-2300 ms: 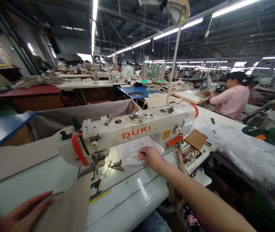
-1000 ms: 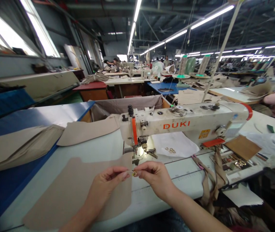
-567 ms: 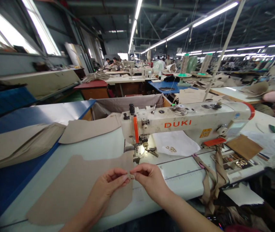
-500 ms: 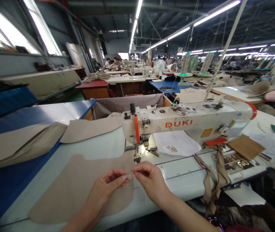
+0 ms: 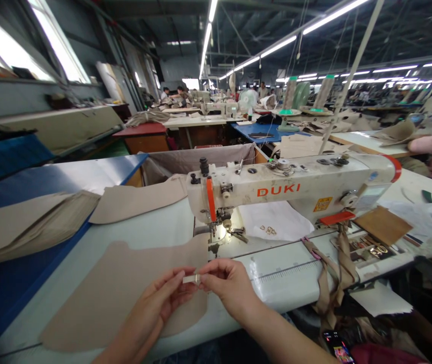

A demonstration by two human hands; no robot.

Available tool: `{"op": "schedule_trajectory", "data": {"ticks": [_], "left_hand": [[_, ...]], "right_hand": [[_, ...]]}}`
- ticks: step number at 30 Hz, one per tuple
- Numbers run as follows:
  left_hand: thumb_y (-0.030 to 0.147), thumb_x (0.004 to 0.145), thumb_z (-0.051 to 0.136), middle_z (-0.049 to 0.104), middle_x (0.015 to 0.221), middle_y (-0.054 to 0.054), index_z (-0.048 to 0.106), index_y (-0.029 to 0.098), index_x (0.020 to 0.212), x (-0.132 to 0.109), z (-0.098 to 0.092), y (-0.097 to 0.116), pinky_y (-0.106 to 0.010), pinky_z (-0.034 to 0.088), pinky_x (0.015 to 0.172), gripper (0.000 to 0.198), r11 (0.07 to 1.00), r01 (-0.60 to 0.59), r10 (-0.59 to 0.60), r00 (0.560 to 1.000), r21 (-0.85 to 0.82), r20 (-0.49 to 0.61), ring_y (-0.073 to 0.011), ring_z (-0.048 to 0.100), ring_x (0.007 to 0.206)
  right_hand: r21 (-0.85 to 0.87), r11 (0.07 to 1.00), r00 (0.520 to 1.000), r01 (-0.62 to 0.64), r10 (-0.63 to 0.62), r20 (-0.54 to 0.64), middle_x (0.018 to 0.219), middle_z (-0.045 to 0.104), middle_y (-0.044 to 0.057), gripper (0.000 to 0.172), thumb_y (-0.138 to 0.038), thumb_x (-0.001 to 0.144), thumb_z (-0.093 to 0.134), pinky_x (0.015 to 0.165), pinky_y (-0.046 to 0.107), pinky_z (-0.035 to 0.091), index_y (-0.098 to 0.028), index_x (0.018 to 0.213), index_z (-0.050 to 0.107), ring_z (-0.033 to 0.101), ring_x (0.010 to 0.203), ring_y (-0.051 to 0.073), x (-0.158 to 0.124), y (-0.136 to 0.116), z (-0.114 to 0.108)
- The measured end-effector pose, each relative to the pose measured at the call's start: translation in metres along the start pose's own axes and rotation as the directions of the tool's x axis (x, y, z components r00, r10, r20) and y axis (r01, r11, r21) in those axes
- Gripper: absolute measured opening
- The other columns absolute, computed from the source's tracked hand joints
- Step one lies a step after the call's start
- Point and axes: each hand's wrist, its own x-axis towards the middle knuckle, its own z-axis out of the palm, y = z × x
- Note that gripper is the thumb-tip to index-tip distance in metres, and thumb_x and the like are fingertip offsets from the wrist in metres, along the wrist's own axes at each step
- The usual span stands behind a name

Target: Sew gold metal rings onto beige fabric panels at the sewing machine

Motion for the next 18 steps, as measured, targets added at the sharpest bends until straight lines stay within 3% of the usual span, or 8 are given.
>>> {"op": "schedule_trajectory", "data": {"ticks": [5, 12, 15, 18], "left_hand": [[0.033, 0.054, 0.08, 0.068, 0.074, -0.002, 0.069, 0.016, 0.073, 0.002, 0.002, 0.001, -0.022, 0.046, 0.066, 0.028, 0.998, 0.021, -0.027, 0.994, 0.06, 0.105, -0.0139, 0.06, 0.071], [0.035, 0.055, 0.075, 0.058, 0.06, 0.001, 0.059, 0.017, 0.062, 0.0, 0.005, 0.014, -0.022, 0.041, 0.06, 0.024, 0.976, -0.008, -0.028, 0.986, 0.216, 0.162, -0.0123, 0.052, 0.06], [0.033, 0.056, 0.069, 0.056, 0.056, 0.002, 0.056, 0.018, 0.058, 0.002, 0.002, 0.015, -0.023, 0.039, 0.058, 0.02, 0.944, -0.054, -0.005, 0.984, 0.326, 0.176, -0.0132, 0.05, 0.059], [0.027, 0.053, 0.063, 0.05, 0.054, 0.004, 0.052, 0.019, 0.055, 0.002, -0.001, 0.013, -0.023, 0.037, 0.056, 0.014, 0.901, -0.133, 0.067, 0.983, 0.413, 0.17, -0.013, 0.046, 0.057]], "right_hand": [[0.029, 1.0, 1.0, -0.01, 0.009, 0.026, 0.064, 0.068, 0.001, 0.034, -0.046, 0.058, 0.08, 0.065, 0.027, 0.051, -0.017, 0.07, 0.067, 0.064, 0.063, 0.015, 0.0, -0.001, 0.003], [-0.031, 0.999, 0.997, 0.008, -0.006, 0.081, 0.063, 0.066, -0.001, 0.031, -0.045, 0.062, 0.077, 0.061, 0.026, 0.048, -0.018, 0.07, 0.064, 0.063, 0.062, 0.015, -0.003, -0.003, 0.005], [-0.179, 0.98, 0.994, 0.089, -0.075, 0.082, 0.068, 0.065, 0.0, 0.021, -0.038, 0.072, 0.069, 0.062, 0.024, 0.045, -0.018, 0.076, 0.064, 0.059, 0.064, 0.014, -0.012, -0.009, 0.009], [-0.378, 0.911, 0.986, 0.167, -0.146, 0.083, 0.076, 0.062, -0.001, 0.016, -0.029, 0.072, 0.07, 0.066, 0.024, 0.043, -0.019, 0.083, 0.063, 0.055, 0.071, 0.014, -0.021, -0.012, 0.011]]}}
